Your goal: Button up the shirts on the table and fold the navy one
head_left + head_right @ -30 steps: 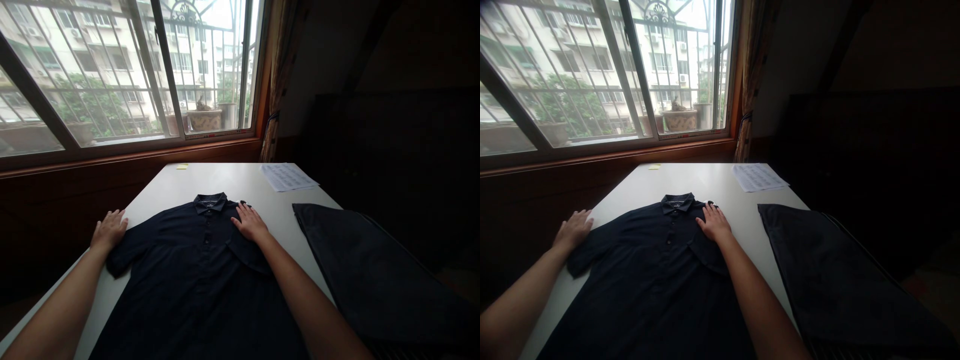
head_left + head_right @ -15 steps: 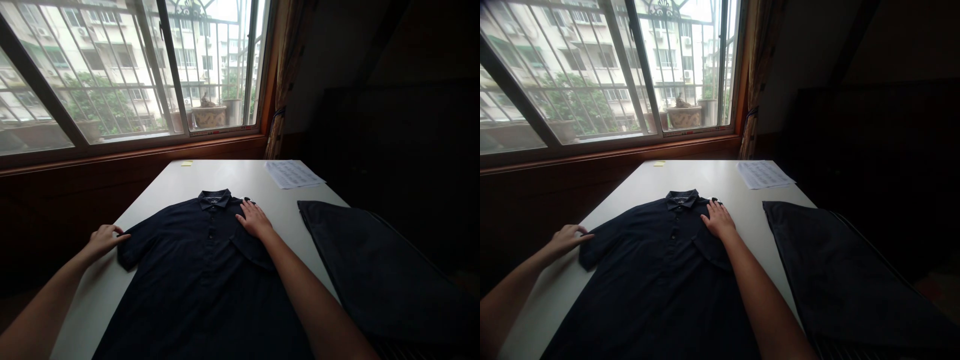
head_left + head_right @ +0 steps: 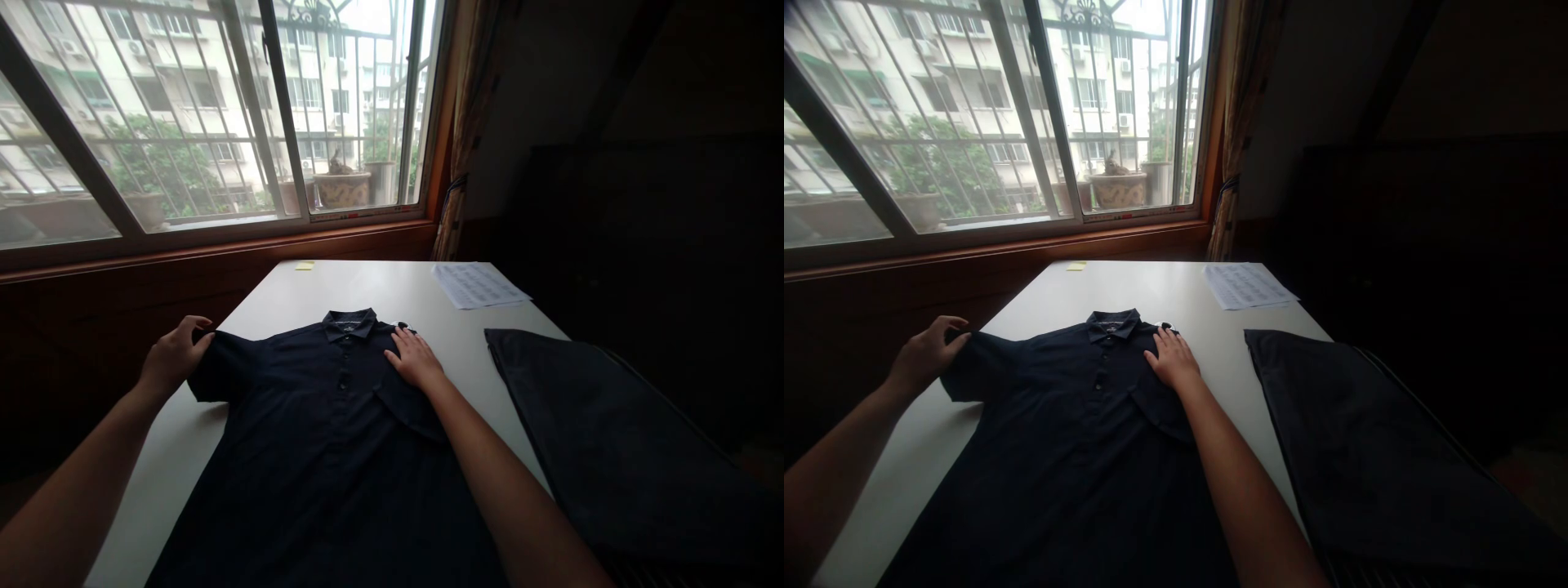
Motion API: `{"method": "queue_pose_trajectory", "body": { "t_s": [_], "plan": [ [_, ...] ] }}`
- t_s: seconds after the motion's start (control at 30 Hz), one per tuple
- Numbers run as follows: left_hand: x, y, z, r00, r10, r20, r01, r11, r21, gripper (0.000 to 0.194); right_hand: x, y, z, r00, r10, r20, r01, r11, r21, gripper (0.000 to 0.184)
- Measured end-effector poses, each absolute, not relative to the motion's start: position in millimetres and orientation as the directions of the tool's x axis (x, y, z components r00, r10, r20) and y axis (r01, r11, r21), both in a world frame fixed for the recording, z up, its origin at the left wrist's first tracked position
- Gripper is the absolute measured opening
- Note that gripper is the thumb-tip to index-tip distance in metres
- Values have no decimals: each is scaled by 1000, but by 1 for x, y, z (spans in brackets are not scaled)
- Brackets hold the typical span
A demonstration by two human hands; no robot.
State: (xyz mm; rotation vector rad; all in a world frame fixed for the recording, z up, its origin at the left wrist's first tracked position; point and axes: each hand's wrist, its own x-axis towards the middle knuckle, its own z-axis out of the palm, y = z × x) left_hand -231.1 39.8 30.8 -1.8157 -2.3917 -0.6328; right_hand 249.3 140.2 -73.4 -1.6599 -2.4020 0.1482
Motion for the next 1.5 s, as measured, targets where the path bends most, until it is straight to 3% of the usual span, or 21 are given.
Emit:
{"method": "queue_pose_trajectory", "body": {
  "t_s": [0.13, 0.4, 0.5, 0.63, 0.73, 0.9, 1.07, 1.17, 1.3, 1.5],
  "plan": [
    [-191, 41, 53, -141, 908, 394, 990, 117, 84, 45, 250, 140, -73, -335, 935, 115, 913, 352, -207, 69],
    [-105, 33, 78, 160, 947, 280, 985, -136, -105, 43, 250, 141, -74, -331, 938, 101, 916, 345, -206, 68],
    [-72, 21, 68, 324, 917, 233, 946, -319, -63, 41, 250, 141, -73, -334, 936, 106, 914, 350, -206, 68],
    [-37, -6, 42, 571, 803, 169, 799, -591, 109, 47, 250, 140, -72, -338, 934, 118, 912, 356, -206, 67],
    [-36, -23, 27, 649, 733, 204, 719, -679, 151, 44, 250, 139, -71, -337, 933, 124, 910, 357, -209, 66],
    [-99, -39, 11, 407, 848, 340, 836, -496, 235, 33, 249, 139, -72, -333, 933, 139, 906, 357, -225, 65],
    [-167, -63, -16, 79, 979, 185, 868, -159, 470, 41, 249, 138, -70, -320, 931, 178, 893, 359, -271, 59],
    [-177, -70, -33, 57, 993, 98, 808, -104, 580, 47, 246, 136, -60, -289, 929, 229, 881, 352, -317, 52],
    [-170, -63, -46, 24, 995, 101, 752, -84, 654, 47, 218, 132, -36, -267, 910, 316, 842, 380, -383, 39],
    [-166, -59, -52, -8, 992, 129, 742, -81, 666, 33, 127, 115, -25, -456, 844, 283, 702, 537, -468, 31]
  ]
}}
